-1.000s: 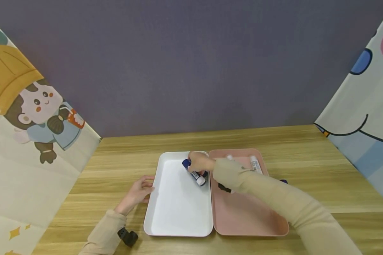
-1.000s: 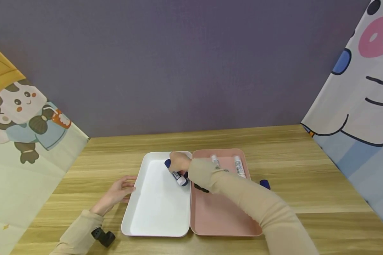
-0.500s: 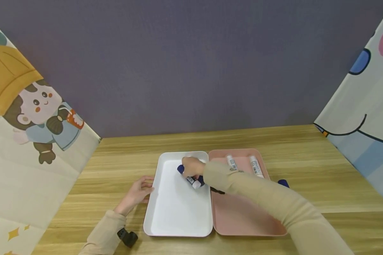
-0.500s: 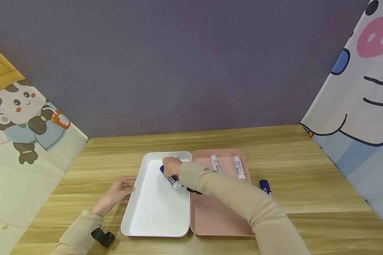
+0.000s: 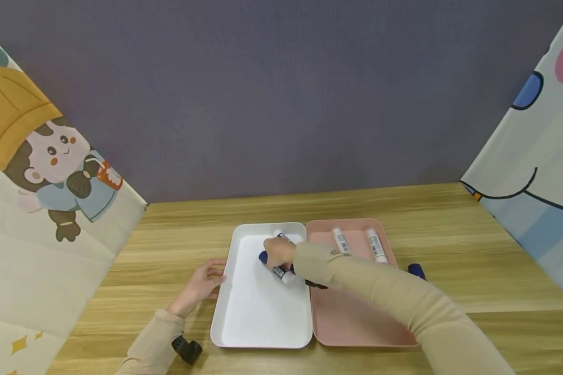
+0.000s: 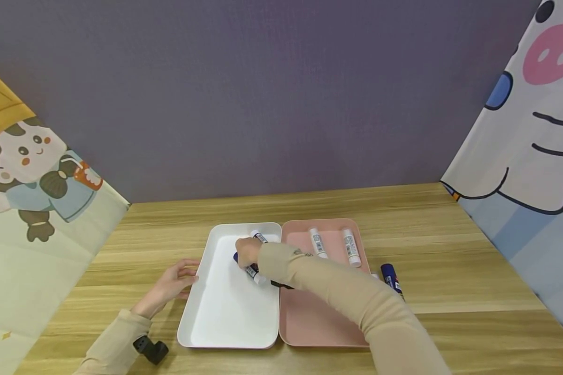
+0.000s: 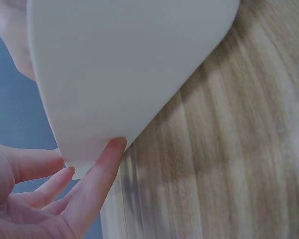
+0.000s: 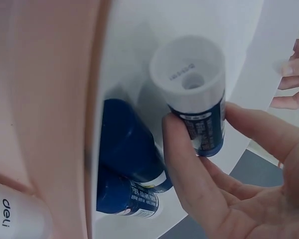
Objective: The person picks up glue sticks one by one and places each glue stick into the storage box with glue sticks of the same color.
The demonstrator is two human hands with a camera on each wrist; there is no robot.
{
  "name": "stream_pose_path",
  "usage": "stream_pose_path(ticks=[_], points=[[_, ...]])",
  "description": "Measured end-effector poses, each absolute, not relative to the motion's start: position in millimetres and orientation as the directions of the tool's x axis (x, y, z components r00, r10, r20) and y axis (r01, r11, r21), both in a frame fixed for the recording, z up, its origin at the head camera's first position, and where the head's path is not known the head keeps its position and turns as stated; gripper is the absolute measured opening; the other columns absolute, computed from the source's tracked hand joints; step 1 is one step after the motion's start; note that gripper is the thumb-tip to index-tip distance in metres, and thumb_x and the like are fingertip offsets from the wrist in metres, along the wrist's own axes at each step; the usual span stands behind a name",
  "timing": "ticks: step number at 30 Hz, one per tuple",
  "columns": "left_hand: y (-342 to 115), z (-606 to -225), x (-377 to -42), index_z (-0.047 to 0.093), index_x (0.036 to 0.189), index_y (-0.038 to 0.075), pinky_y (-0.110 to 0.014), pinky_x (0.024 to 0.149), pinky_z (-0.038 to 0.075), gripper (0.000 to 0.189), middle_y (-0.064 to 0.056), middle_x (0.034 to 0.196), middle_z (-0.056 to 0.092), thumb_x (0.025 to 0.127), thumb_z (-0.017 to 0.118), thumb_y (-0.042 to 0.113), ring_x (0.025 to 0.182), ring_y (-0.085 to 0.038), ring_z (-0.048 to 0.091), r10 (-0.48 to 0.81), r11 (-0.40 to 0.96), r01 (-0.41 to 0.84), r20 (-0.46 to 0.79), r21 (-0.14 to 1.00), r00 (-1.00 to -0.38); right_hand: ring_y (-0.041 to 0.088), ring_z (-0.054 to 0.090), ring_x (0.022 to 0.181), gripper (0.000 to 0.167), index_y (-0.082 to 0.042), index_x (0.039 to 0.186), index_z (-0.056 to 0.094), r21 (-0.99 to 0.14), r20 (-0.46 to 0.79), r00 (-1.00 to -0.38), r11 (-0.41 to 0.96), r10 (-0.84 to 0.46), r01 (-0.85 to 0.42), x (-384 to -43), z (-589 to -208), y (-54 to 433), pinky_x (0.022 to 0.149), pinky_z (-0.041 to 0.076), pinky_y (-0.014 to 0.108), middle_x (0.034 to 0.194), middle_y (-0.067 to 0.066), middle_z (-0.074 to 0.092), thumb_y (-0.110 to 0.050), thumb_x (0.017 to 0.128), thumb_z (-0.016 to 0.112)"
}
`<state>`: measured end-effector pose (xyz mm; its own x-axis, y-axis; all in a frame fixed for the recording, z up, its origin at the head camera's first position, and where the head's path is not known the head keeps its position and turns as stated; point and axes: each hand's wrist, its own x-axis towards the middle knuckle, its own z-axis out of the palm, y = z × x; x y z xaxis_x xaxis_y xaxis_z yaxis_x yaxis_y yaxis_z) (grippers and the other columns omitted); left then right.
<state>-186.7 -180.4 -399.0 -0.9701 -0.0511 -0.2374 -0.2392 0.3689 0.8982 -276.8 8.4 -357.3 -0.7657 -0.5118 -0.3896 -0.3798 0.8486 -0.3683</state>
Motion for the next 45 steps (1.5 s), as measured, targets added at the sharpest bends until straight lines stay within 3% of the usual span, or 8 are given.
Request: stream_pose_path(ticks=[19,22,26,29,33,40,43,45], points=[[-180,-398,-186,0.043,0.122,-0.004,-0.037,0.058,0.054,0.036,-0.022,0.102,0.051,0.086,0.048,-0.004,0.075,-0.021,0.058,-0.062,0.357,-0.248,-0.242,0.9,-0.968,0.016,0.052,0.05,0.019,-0.001,0.085,0.052,-0.337,-0.407,-0.766,0.861,-0.498,-0.381,-275,-363,5,0.041,0.049,0.021,0.069,0.007,0.05,-0.002,0.072,0.066],[-180,-399,-187,0.043,0.122,-0.004,-0.036,0.058,0.054,0.036,-0.022,0.102,0.051,0.086,0.048,-0.004,0.075,-0.021,0.058,-0.065,0.36,-0.25,-0.243,0.899,-0.968,0.016,0.052,0.051,0.021,0.0,0.089,0.054,-0.346,-0.408,-0.765,0.86,-0.499,-0.376,-275,-363,6,0.041,0.049,0.021,0.072,0.008,0.052,-0.003,0.073,0.067],[-180,-399,-188,0.043,0.122,-0.003,-0.036,0.059,0.054,0.036,-0.022,0.102,0.051,0.086,0.048,-0.004,0.075,-0.021,0.058,-0.068,0.361,-0.253,-0.246,0.898,-0.967,0.015,0.054,0.053,0.032,0.002,0.105,0.057,-0.394,-0.401,-0.763,0.847,-0.508,-0.357,-276,-363,8,0.042,0.049,0.02,0.087,0.012,0.059,-0.007,0.076,0.067],[-180,-399,-187,0.043,0.122,-0.004,-0.036,0.059,0.054,0.036,-0.022,0.102,0.052,0.086,0.048,-0.004,0.075,-0.021,0.058,-0.065,0.355,-0.252,-0.245,0.9,-0.967,0.015,0.056,0.054,0.036,0.002,0.111,0.056,-0.437,-0.385,-0.762,0.83,-0.52,-0.346,-277,-361,12,0.045,0.051,0.021,0.098,0.013,0.06,-0.007,0.077,0.067],[-178,-399,-188,0.042,0.122,-0.004,-0.037,0.059,0.054,0.036,-0.022,0.101,0.052,0.086,0.048,-0.005,0.075,-0.021,0.058,-0.064,0.346,-0.25,-0.243,0.904,-0.968,0.016,0.057,0.053,0.032,0.001,0.108,0.057,-0.467,-0.337,-0.758,0.798,-0.558,-0.38,-280,-356,21,0.049,0.051,0.024,0.099,0.013,0.06,-0.007,0.078,0.065],[-174,-398,-194,0.042,0.122,-0.005,-0.037,0.059,0.054,0.037,-0.022,0.101,0.051,0.086,0.047,-0.005,0.075,-0.021,0.057,-0.073,0.353,-0.25,-0.24,0.902,-0.968,0.015,0.052,0.074,0.022,-0.002,0.1,0.062,-0.507,-0.186,-0.756,0.72,-0.628,-0.474,-287,-348,41,0.068,0.047,0.027,0.108,0.012,0.058,-0.006,0.078,0.062],[-171,-398,-195,0.042,0.122,-0.004,-0.037,0.06,0.054,0.037,-0.022,0.101,0.051,0.086,0.048,-0.005,0.076,-0.021,0.057,-0.081,0.356,-0.255,-0.242,0.899,-0.967,0.015,0.057,0.067,0.021,-0.002,0.099,0.061,-0.548,-0.167,-0.748,0.691,-0.642,-0.471,-290,-346,49,0.06,0.049,0.023,0.106,0.013,0.058,-0.006,0.079,0.061],[-170,-398,-197,0.043,0.122,-0.004,-0.036,0.06,0.054,0.037,-0.022,0.102,0.051,0.086,0.048,-0.004,0.076,-0.021,0.058,-0.092,0.361,-0.26,-0.243,0.896,-0.966,0.019,0.059,0.06,0.021,-0.002,0.101,0.061,-0.582,-0.164,-0.742,0.671,-0.65,-0.459,-293,-345,55,0.049,0.046,0.019,0.096,0.014,0.06,-0.006,0.08,0.06]])
